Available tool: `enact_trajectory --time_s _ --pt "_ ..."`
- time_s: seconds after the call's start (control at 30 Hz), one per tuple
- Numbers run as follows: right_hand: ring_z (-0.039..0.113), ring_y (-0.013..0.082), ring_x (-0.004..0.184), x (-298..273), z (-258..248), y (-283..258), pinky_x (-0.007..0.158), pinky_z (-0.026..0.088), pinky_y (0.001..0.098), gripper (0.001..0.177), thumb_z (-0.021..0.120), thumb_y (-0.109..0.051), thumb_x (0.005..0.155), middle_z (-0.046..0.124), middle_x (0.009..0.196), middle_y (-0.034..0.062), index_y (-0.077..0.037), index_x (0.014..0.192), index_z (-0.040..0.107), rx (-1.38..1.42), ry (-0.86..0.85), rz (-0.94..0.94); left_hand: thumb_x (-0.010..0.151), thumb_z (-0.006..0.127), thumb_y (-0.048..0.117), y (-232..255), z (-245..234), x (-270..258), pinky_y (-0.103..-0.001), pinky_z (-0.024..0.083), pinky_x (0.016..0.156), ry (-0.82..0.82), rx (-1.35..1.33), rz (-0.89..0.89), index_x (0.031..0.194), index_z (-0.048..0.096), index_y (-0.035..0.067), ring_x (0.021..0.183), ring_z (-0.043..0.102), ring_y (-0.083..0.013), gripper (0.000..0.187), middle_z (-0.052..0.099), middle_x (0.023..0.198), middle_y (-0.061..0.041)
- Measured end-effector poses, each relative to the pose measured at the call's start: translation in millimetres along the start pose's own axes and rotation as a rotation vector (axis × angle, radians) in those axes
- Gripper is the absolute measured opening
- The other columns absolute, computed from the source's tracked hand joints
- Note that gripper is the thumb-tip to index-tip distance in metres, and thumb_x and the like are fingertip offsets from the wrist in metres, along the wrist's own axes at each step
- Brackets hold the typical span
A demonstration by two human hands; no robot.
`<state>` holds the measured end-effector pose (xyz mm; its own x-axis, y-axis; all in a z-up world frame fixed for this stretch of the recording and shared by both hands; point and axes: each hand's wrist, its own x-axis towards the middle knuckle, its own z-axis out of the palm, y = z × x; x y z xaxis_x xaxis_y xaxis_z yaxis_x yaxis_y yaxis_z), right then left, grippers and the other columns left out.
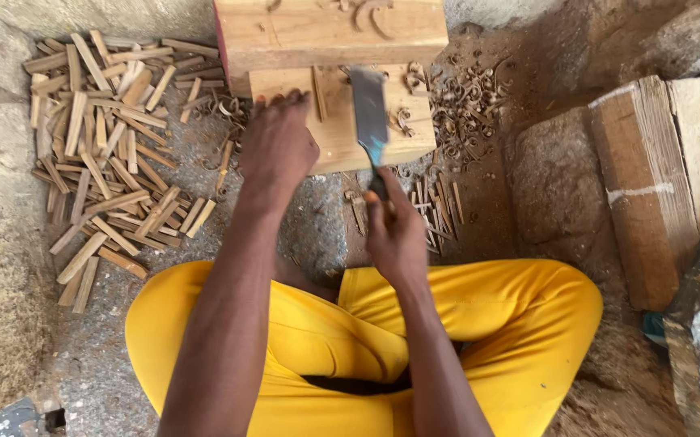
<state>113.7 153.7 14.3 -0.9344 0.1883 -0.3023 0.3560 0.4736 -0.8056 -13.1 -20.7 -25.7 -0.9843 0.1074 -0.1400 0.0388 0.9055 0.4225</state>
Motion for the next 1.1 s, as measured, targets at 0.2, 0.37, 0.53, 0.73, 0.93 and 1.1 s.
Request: enact_trajectory --time_s 0.2,0.37,0.53,0.73,0.93,1.1 --pt "0.047 0.0102 0.035 -29.4 -15.9 22.6 0.032 0.037 0.035 0.043 0.053 -0.028 0.104 0.064 0.055 0.0012 -0.015 0.145 0.054 -0.241 -0.066 -0.019 0.087 0.061 -0.008 6.1 8.3 11.6 -0.052 0.024 0.123 0.003 0.18 0.08 0.145 0.057 0.022 0.143 0.044 -0.0328 0.066 0.047 0.156 -0.01" --pt "0.045 0.0071 0.039 -38.2 -5.4 28.9 0.038 0.033 0.035 0.044 0.064 -0.022 0.099 0.064 0.055 0.0022 -0.012 0.142 0.06 -0.213 -0.054 -0.124 0.084 0.063 -0.009 4.8 10.0 9.0 -0.056 0.021 0.121 0.021 0.158 0.017 0.144 0.058 0.029 0.144 0.041 -0.0341 0.071 0.046 0.157 -0.006" --pt "0.042 0.0087 0.038 -38.5 -4.2 22.8 0.04 0.032 0.0354 0.044 0.064 -0.021 0.1 0.058 0.047 0.0055 -0.013 0.143 0.059 -0.238 -0.068 -0.118 0.088 0.066 -0.002 7.6 13.0 9.8 -0.058 0.019 0.121 0.041 0.157 0.009 0.142 0.06 0.029 0.143 0.042 -0.0351 0.062 0.048 0.155 -0.008" --pt "0.041 0.0082 0.04 -39.8 -3.8 19.0 0.041 0.033 0.035 0.044 0.065 -0.019 0.1 0.055 0.047 0.0069 -0.011 0.143 0.06 -0.207 -0.034 -0.184 0.084 0.071 0.003 9.8 14.7 11.1 -0.057 0.018 0.123 0.032 0.113 -0.029 0.141 0.06 0.03 0.144 0.041 -0.0324 0.064 0.048 0.155 -0.006" --pt "0.049 0.0101 0.034 -38.8 -1.8 15.2 0.035 0.037 0.0348 0.044 0.062 -0.015 0.099 0.062 0.048 0.0076 -0.008 0.142 0.06 -0.246 -0.037 -0.184 0.084 0.069 0.002 12.0 13.0 8.6 -0.056 0.016 0.122 0.019 0.117 -0.032 0.144 0.056 0.03 0.145 0.039 -0.0319 0.068 0.046 0.156 -0.006" --pt "0.055 0.0115 0.035 -38.7 1.9 20.8 0.032 0.041 0.0364 0.042 0.061 -0.013 0.099 0.069 0.053 0.0077 -0.005 0.14 0.061 -0.228 -0.049 -0.212 0.081 0.066 -0.002 15.8 7.1 0.0 -0.056 0.013 0.124 0.018 0.123 0.009 0.148 0.053 0.02 0.147 0.037 -0.0317 0.071 0.045 0.157 -0.007"
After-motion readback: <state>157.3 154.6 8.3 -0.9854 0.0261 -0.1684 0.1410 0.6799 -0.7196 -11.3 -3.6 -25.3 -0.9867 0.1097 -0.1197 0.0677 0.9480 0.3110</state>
